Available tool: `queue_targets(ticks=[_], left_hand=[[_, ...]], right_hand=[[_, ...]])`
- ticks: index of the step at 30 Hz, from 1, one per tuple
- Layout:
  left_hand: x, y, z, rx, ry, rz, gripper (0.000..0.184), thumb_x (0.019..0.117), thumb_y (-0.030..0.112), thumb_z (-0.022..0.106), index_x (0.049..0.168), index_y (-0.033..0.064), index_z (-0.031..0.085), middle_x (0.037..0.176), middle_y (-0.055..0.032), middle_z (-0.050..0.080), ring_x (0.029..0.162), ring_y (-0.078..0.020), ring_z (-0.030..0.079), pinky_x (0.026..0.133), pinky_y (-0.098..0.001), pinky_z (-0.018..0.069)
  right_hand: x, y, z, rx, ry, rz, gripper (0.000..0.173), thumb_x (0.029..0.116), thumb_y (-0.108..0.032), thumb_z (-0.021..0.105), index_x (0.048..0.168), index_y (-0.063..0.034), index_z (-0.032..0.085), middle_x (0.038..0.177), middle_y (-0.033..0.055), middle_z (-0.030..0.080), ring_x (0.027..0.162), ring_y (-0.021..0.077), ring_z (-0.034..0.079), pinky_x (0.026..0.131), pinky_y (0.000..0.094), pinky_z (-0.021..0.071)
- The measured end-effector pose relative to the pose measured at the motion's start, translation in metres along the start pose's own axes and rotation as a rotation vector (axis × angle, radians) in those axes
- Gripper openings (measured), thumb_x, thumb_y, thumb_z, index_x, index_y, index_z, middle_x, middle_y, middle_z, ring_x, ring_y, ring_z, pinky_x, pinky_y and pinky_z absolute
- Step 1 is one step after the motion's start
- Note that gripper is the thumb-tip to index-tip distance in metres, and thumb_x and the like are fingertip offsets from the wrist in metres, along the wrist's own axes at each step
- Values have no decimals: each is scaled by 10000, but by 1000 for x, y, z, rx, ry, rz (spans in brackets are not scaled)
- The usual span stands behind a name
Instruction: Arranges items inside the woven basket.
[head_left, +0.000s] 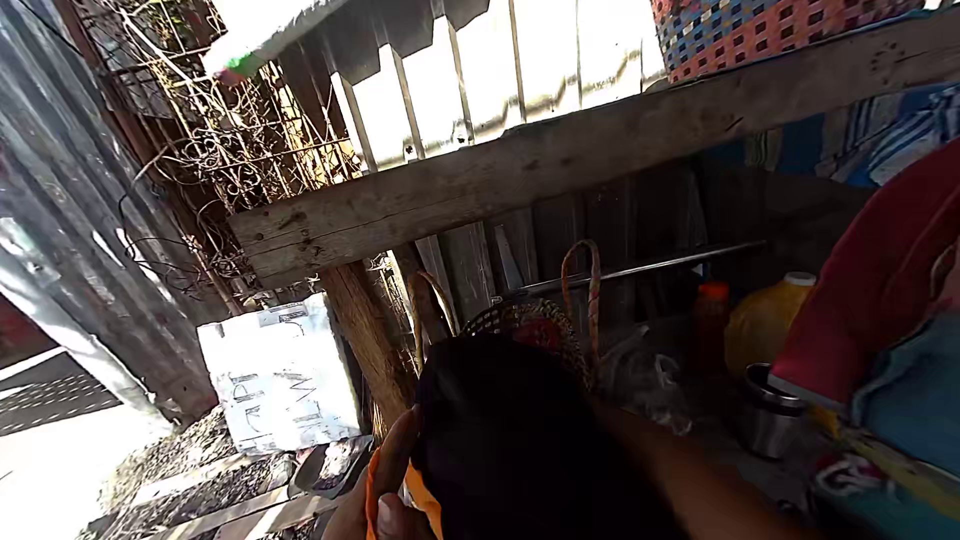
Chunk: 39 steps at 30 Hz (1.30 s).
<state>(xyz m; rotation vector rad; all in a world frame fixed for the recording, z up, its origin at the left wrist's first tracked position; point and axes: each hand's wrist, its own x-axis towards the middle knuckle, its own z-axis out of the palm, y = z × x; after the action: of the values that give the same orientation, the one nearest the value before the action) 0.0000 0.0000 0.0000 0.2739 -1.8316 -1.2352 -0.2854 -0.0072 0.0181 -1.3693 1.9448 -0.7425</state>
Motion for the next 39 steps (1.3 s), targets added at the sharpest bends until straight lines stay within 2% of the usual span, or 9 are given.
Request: queue_targets(ticks=[5,10,17,22,24,26,29,33,39], left_hand=[[0,3,21,-376,76,-128,480,1119,256,375,1519,-9,371,1514,-75,545,696,-105,728,497,-273,597],[14,5,25,-431,193,-103,401,1112,156,344,1463,-25,409,1408,-145,604,669,-169,728,584,-323,645],[21,9,-2,-356,135,40,378,1056,21,372,1365,99,575,1142,-96,757,812,-197,754,734,-363,640],[22,6,-17,-301,-62,136,426,973,143,651,1394,104,591,1116,-93,753,998,-228,729,927,-420,587],[18,10,-19,-234,-52,146,357,995,188,652,1344,116,636,1074,-75,764,951,-206,741,890,-393,606],[15,11,-18,-144,-58,180,228,1021,191,618,1223,137,710,1033,-43,771,915,-169,746,859,-356,616],[17,9,-14,14,-73,259,142,1000,197,649,1093,187,756,1072,40,735,991,-107,696,902,-320,580],[28,12,8,120,-4,332,157,945,216,734,1095,251,765,1151,115,635,1074,-24,598,900,-205,532],[46,13,39,77,51,386,140,950,192,729,1074,237,777,1180,82,641,1154,-57,588,970,-214,519]], right_hand=[[41,-9,-10,-371,227,-203,415,1059,-68,486,1447,77,472,1411,312,530,1288,448,558,1081,538,448],[50,16,13,-504,136,-333,367,1071,-81,440,1393,4,593,1519,278,454,1407,476,429,1147,582,374],[1,-32,-25,-618,-155,33,405,1019,-131,546,1356,95,554,1383,315,557,1320,464,522,1051,666,412],[-95,-34,-23,-456,-195,-367,806,910,-561,708,1554,-168,423,1540,184,433,1357,426,469,1034,622,448],[-121,-12,-7,-545,-236,-399,968,796,-535,834,1599,-333,333,1666,200,199,1362,532,397,875,666,507],[-121,8,1,-549,-217,-372,901,768,-258,893,1536,-386,440,1631,240,238,1339,559,404,840,671,533],[-106,-10,-18,-427,-76,-408,490,853,47,683,1289,-176,693,1252,226,615,1154,409,602,913,566,526],[-72,-54,-9,-215,101,-564,300,844,59,630,1115,-46,708,1119,166,646,1094,295,611,938,441,508],[-42,-21,53,-660,-542,-281,356,1062,-221,522,1226,75,630,1268,289,631,1204,451,607,956,655,477]])
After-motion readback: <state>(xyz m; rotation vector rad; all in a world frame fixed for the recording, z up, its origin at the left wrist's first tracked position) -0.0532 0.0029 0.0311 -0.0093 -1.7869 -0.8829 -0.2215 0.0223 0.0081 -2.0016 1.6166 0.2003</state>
